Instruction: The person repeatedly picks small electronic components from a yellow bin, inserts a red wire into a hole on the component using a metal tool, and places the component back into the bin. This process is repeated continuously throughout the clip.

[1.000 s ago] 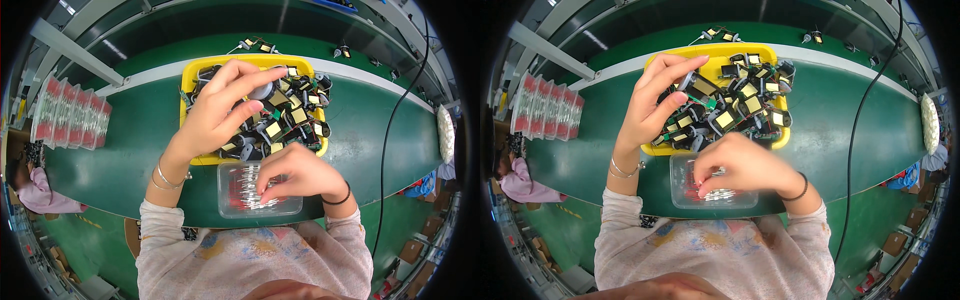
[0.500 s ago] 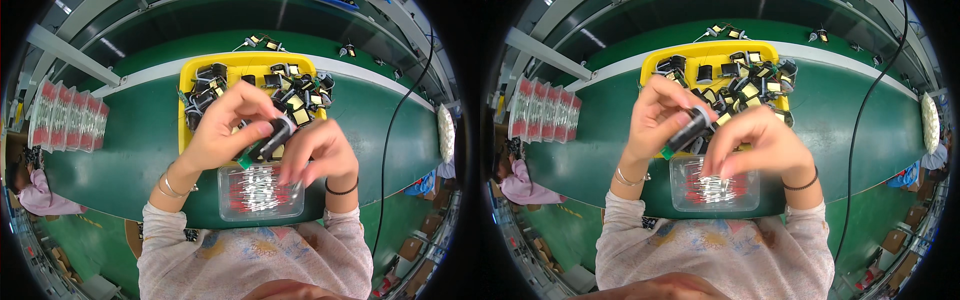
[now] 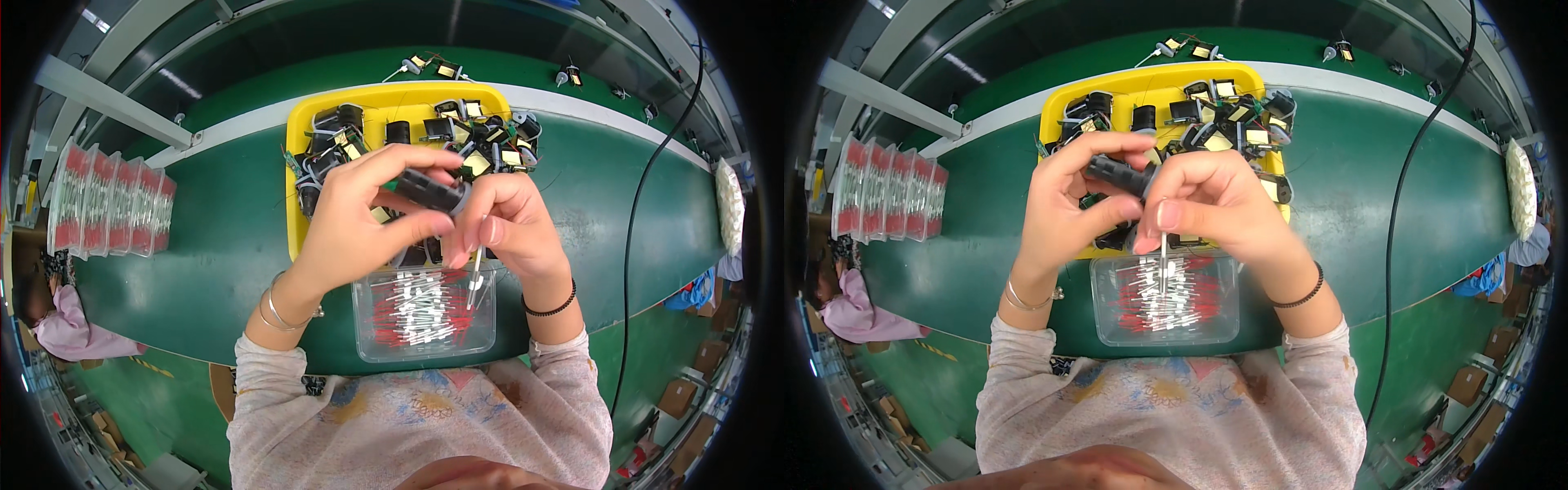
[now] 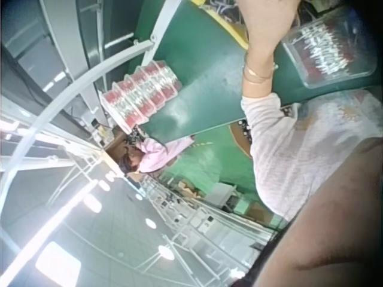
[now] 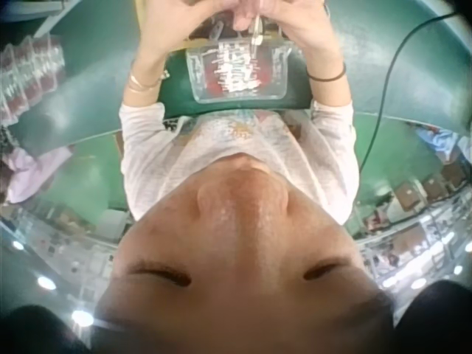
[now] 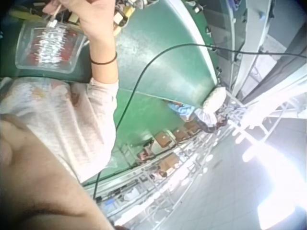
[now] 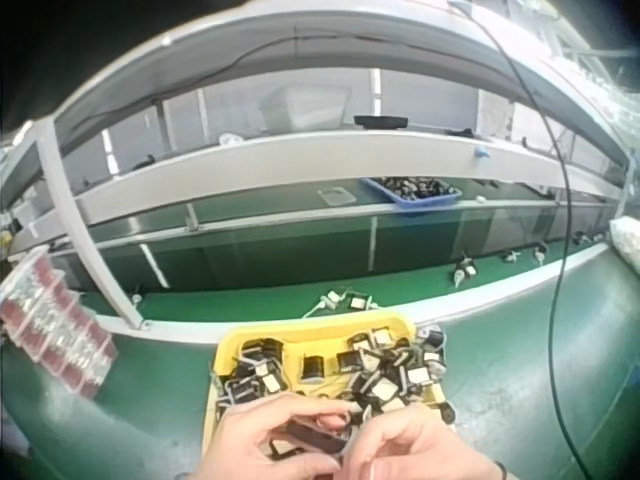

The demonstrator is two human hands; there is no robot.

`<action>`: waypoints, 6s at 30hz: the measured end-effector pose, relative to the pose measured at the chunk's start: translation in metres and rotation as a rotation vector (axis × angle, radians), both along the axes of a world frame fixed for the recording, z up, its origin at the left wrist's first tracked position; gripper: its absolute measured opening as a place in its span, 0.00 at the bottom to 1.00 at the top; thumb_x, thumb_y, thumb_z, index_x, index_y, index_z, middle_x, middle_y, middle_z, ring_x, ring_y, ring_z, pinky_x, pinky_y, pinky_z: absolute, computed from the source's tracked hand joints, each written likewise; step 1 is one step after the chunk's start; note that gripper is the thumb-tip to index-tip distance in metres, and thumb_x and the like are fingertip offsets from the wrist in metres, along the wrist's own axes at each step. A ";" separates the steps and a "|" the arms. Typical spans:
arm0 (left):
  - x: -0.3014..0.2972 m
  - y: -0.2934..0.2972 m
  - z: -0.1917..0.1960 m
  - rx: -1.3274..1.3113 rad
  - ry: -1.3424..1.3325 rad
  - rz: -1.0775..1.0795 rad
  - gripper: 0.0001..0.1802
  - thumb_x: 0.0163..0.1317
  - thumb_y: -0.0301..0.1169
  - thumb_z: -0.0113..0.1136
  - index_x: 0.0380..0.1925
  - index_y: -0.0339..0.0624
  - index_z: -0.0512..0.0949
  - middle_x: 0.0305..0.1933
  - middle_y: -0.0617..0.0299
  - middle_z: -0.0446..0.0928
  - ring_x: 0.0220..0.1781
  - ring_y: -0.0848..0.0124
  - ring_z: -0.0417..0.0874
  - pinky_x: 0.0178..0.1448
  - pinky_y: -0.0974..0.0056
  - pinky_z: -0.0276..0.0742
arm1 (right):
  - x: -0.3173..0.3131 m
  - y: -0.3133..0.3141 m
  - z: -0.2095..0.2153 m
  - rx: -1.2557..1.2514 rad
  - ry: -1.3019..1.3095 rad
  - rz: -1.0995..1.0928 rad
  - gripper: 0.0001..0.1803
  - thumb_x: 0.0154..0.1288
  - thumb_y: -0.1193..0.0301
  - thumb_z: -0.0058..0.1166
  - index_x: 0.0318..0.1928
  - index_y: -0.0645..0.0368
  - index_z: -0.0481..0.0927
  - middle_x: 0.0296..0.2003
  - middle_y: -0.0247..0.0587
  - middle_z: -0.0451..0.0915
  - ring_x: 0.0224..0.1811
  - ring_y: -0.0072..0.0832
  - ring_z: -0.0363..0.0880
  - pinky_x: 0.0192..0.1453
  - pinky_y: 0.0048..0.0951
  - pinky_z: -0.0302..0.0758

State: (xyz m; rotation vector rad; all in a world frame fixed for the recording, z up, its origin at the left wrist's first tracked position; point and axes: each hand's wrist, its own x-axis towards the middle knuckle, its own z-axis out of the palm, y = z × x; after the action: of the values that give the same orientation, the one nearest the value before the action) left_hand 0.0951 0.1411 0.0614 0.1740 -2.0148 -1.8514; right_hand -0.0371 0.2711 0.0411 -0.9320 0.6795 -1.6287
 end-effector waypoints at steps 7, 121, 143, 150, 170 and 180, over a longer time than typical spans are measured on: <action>0.000 -0.014 -0.014 0.130 0.190 -0.064 0.20 0.43 0.18 0.65 0.41 0.34 0.75 0.41 0.58 0.76 0.43 0.72 0.77 0.47 0.69 0.74 | -0.005 0.006 0.008 0.025 0.055 -0.310 0.10 0.63 0.68 0.49 0.30 0.63 0.74 0.28 0.44 0.79 0.32 0.28 0.79 0.37 0.25 0.76; 0.022 0.033 -0.009 -0.061 0.324 0.131 0.13 0.49 0.25 0.63 0.30 0.31 0.69 0.41 0.44 0.75 0.43 0.58 0.79 0.48 0.60 0.76 | 0.026 0.027 0.032 -0.570 1.519 -1.101 0.16 0.31 0.77 0.55 0.28 0.68 0.78 0.24 0.40 0.75 0.25 0.29 0.74 0.26 0.23 0.74; 0.006 0.024 -0.012 0.436 0.256 0.098 0.08 0.53 0.22 0.60 0.30 0.36 0.70 0.42 0.52 0.74 0.50 0.66 0.75 0.55 0.64 0.67 | 0.014 0.003 0.039 -0.156 0.795 -0.884 0.12 0.46 0.84 0.56 0.36 0.67 0.77 0.29 0.42 0.78 0.33 0.28 0.78 0.39 0.27 0.75; 0.007 0.021 -0.013 0.507 0.264 0.106 0.07 0.53 0.22 0.60 0.29 0.38 0.70 0.43 0.54 0.75 0.45 0.72 0.75 0.54 0.65 0.67 | 0.015 -0.010 0.030 -0.105 0.656 -0.807 0.10 0.50 0.79 0.60 0.36 0.65 0.78 0.29 0.38 0.81 0.31 0.20 0.79 0.38 0.20 0.74; 0.009 -0.003 -0.012 0.056 0.262 -0.082 0.09 0.51 0.31 0.63 0.27 0.39 0.74 0.44 0.58 0.67 0.49 0.68 0.68 0.57 0.64 0.61 | 0.023 -0.006 0.021 -0.475 1.393 -0.993 0.20 0.37 0.79 0.60 0.39 0.64 0.79 0.30 0.43 0.79 0.33 0.34 0.80 0.36 0.28 0.79; 0.007 0.001 -0.001 -0.610 0.280 0.224 0.05 0.50 0.25 0.57 0.26 0.36 0.73 0.34 0.55 0.74 0.41 0.60 0.74 0.48 0.62 0.67 | 0.021 -0.004 0.012 -0.434 1.541 -1.109 0.19 0.38 0.82 0.56 0.38 0.66 0.80 0.28 0.45 0.79 0.30 0.33 0.80 0.34 0.27 0.78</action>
State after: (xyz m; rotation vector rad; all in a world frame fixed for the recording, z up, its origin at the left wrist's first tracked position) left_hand 0.1016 0.1423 0.0602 -0.0332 -2.1470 -1.0036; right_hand -0.0159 0.2675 0.0532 -2.4464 2.2136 -1.6849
